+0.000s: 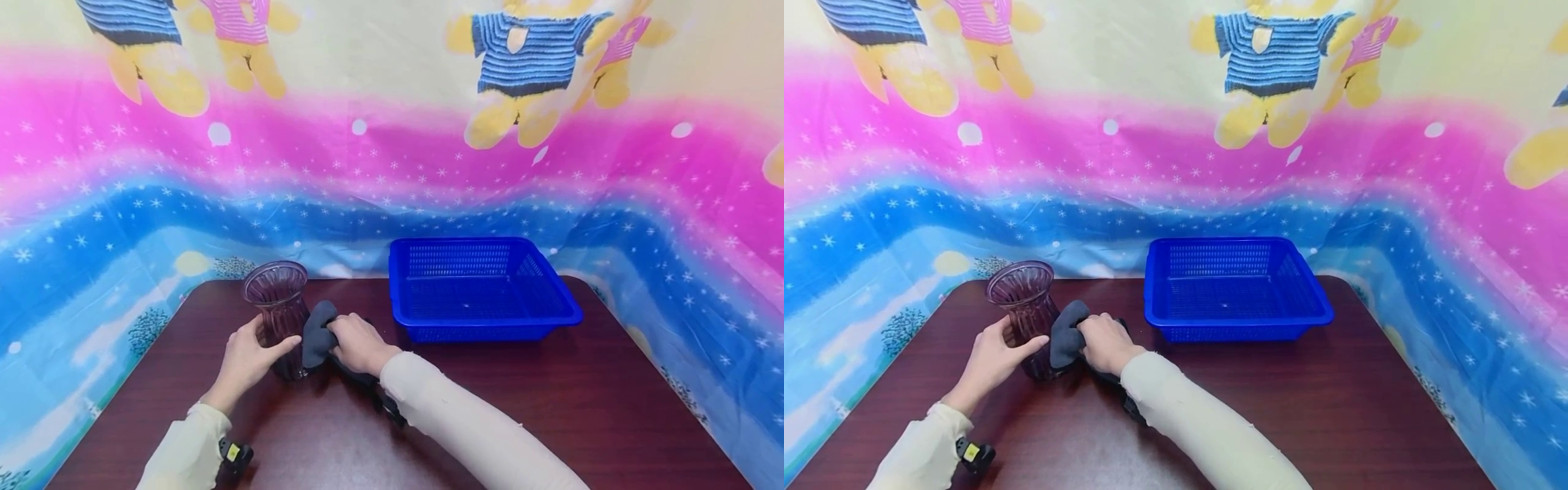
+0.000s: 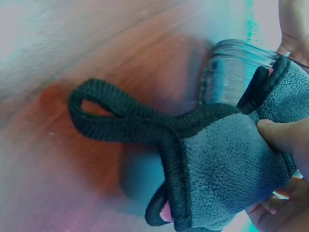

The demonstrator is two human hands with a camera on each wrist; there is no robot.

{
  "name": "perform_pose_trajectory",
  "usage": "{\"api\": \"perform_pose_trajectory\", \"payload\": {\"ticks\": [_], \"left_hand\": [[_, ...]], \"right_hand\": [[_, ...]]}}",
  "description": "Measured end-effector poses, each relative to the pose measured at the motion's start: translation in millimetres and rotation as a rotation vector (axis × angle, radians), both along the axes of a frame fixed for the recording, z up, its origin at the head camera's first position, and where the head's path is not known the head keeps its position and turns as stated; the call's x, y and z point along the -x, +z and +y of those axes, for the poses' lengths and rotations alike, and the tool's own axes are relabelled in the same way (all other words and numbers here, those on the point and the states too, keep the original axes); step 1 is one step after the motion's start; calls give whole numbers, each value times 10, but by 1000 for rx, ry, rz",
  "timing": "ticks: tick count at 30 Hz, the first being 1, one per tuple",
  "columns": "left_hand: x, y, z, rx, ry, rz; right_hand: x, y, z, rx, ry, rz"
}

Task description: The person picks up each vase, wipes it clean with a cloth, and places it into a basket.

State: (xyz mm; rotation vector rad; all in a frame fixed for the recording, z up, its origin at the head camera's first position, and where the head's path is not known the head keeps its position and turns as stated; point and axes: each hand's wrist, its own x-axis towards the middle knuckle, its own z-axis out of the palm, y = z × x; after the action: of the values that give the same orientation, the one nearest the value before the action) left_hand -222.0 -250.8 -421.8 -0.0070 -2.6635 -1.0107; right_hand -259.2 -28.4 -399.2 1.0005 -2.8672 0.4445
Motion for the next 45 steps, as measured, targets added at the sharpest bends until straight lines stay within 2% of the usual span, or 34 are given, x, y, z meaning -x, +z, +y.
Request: {"api": "perform_pose_trajectory", "payload": {"ticks": [7,23,33,45], "left_hand": [[5,12,7,-2,-7,14],[21,-34,-25,6,-37,44],[33,-44,-38,4,-36,39],[29,-33,-27,-1,-22,26]], "right_hand": [[-4,183,-33,-11,-3,49],[-13,473,-50,24,16,59],[-28,480,-62,7,10,57],[-47,343,-48,5,-7,35]]}}
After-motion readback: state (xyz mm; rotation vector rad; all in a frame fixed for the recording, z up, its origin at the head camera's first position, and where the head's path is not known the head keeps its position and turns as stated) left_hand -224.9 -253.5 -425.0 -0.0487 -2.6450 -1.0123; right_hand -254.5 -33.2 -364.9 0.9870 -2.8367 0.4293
